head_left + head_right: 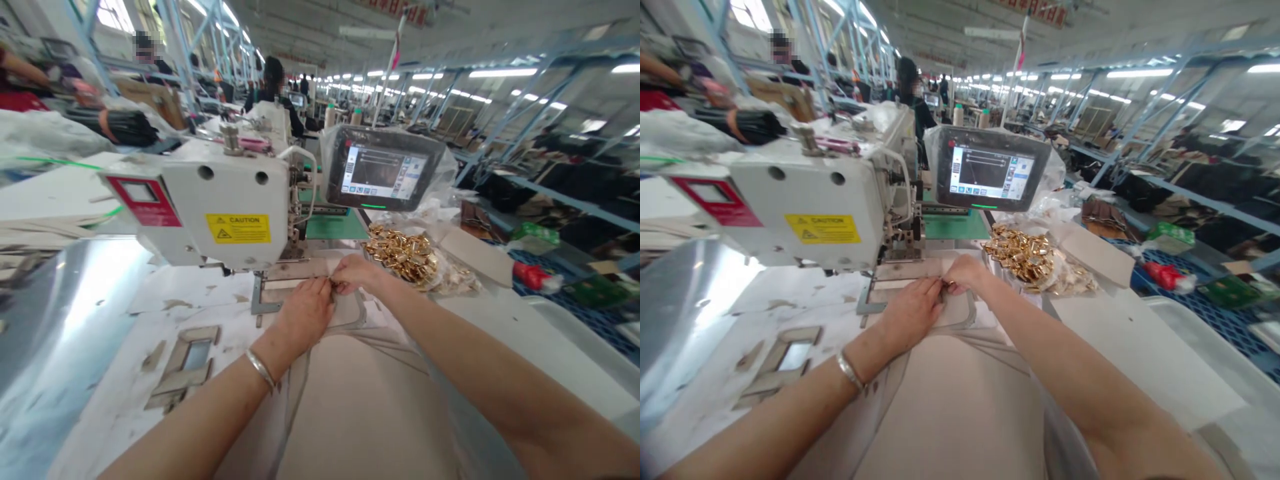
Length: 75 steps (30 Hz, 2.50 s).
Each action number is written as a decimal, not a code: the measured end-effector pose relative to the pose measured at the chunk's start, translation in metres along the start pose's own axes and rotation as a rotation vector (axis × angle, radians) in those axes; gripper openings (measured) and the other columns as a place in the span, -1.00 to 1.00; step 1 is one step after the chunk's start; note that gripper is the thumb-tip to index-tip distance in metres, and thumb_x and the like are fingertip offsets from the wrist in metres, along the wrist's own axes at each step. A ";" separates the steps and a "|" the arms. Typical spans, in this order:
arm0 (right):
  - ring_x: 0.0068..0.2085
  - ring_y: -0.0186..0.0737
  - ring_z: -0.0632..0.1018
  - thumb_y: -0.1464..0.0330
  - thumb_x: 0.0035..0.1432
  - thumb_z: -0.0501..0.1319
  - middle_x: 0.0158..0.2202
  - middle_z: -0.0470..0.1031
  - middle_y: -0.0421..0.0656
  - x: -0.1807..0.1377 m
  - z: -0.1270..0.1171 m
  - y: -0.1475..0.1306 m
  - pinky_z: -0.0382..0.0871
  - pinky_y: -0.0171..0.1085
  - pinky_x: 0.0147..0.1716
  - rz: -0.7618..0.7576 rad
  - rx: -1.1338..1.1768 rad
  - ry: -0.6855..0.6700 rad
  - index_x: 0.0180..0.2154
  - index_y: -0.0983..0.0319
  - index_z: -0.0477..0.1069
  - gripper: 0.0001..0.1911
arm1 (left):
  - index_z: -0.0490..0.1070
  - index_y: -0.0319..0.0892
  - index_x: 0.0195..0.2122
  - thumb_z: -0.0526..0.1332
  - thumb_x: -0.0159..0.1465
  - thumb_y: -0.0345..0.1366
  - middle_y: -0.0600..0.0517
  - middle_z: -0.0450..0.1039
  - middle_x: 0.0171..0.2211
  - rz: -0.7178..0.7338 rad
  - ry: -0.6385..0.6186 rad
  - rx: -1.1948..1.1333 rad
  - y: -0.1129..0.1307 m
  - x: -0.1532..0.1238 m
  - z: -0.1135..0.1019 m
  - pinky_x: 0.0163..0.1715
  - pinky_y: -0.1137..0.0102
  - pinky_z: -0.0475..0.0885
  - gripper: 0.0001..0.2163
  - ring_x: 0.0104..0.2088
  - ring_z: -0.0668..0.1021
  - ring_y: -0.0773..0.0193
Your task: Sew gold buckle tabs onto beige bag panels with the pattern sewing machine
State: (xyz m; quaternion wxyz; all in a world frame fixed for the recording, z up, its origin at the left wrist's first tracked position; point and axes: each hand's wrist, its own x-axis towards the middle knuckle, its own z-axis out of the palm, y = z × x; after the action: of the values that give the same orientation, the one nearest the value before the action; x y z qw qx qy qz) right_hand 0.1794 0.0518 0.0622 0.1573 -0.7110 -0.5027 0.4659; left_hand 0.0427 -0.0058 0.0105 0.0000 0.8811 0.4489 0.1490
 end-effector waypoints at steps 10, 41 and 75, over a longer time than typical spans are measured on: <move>-0.70 -0.37 0.42 0.61 0.01 0.29 -0.77 0.34 -0.25 0.014 -0.004 0.011 0.42 -0.42 -0.67 -0.038 0.007 -0.007 -0.54 0.30 0.28 -0.76 | 0.32 -0.32 0.10 0.07 0.34 -0.13 -0.21 0.44 0.08 -0.123 0.024 0.136 -0.044 -0.055 -0.030 0.15 0.12 0.31 -0.58 0.06 0.47 0.00; -0.71 -0.36 0.43 0.51 0.08 0.25 -0.74 0.39 -0.23 0.016 0.042 -0.024 0.35 -0.42 -0.67 -0.001 -0.039 -0.224 -0.58 0.29 0.30 -0.77 | 0.34 -0.26 -0.20 0.04 0.34 -0.13 -0.18 0.44 -0.23 -0.272 0.025 0.291 -0.058 -0.072 -0.043 -0.13 0.15 0.43 -0.73 -0.15 0.50 -0.05; -0.65 -0.35 0.48 0.45 0.11 0.24 -0.66 0.44 -0.22 0.033 0.016 -0.015 0.35 -0.40 -0.58 0.036 -0.037 -0.237 -0.52 0.31 0.34 -0.82 | 0.37 -0.21 0.00 0.02 0.34 -0.12 -0.17 0.46 0.03 -0.216 -0.009 -0.063 -0.096 -0.084 -0.048 0.08 0.15 0.39 -0.65 0.04 0.49 0.06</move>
State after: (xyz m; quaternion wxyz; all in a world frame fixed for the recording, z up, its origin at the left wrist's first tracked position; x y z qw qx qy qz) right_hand 0.1594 0.0835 0.0476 0.0751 -0.6624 -0.5137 0.5400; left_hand -0.0920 -0.0219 0.0210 0.0460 0.8277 0.5365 0.1581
